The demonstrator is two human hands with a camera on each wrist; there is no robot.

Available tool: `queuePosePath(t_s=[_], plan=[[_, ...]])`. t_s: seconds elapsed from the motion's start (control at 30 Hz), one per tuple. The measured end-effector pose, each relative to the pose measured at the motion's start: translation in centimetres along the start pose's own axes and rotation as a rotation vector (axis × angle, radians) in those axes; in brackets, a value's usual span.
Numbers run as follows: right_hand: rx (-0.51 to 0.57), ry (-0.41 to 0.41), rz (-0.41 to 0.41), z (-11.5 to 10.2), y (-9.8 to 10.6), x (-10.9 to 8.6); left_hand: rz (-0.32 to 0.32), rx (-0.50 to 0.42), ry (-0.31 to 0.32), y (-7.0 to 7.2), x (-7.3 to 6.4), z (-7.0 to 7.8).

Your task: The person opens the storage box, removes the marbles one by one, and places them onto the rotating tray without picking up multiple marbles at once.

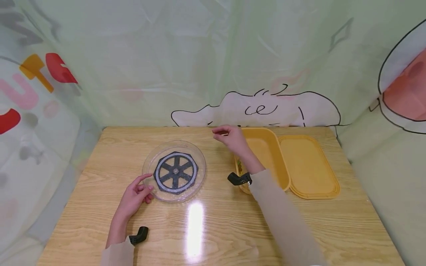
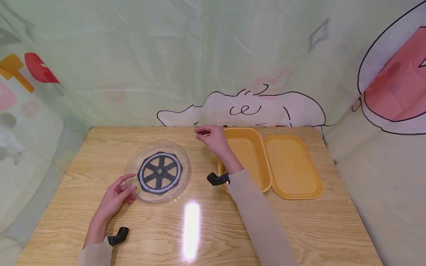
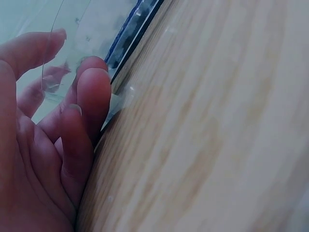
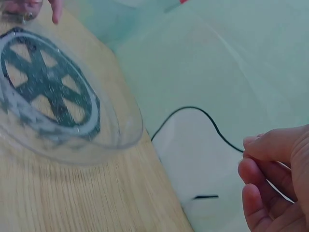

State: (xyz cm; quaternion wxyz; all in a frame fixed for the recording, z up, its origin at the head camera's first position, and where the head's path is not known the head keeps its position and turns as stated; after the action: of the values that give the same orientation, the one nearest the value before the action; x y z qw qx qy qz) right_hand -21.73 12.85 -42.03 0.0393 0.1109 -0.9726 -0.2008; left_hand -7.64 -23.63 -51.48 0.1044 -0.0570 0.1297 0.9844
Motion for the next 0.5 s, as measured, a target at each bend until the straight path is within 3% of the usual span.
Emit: queuePosePath(t_s=[0.5], plan=[[0.014,-0.071,0.046,5.0,4.9,-0.3,0.005,-0.012,-0.008,0.0,0.1,-0.2]])
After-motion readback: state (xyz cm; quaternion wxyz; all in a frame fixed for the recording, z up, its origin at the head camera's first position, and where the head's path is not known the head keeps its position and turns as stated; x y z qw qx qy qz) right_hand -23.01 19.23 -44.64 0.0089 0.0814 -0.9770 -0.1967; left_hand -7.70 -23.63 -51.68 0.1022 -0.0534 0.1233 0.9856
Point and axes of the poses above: each hand's wrist, its own x-axis towards the middle knuckle, its own y-axis out of the back of the hand, z = x × y, the point moved 1 cm from there along x, towards the middle knuckle, and after that the axes turned 5 degrees about -z, right-handed, at the moved point
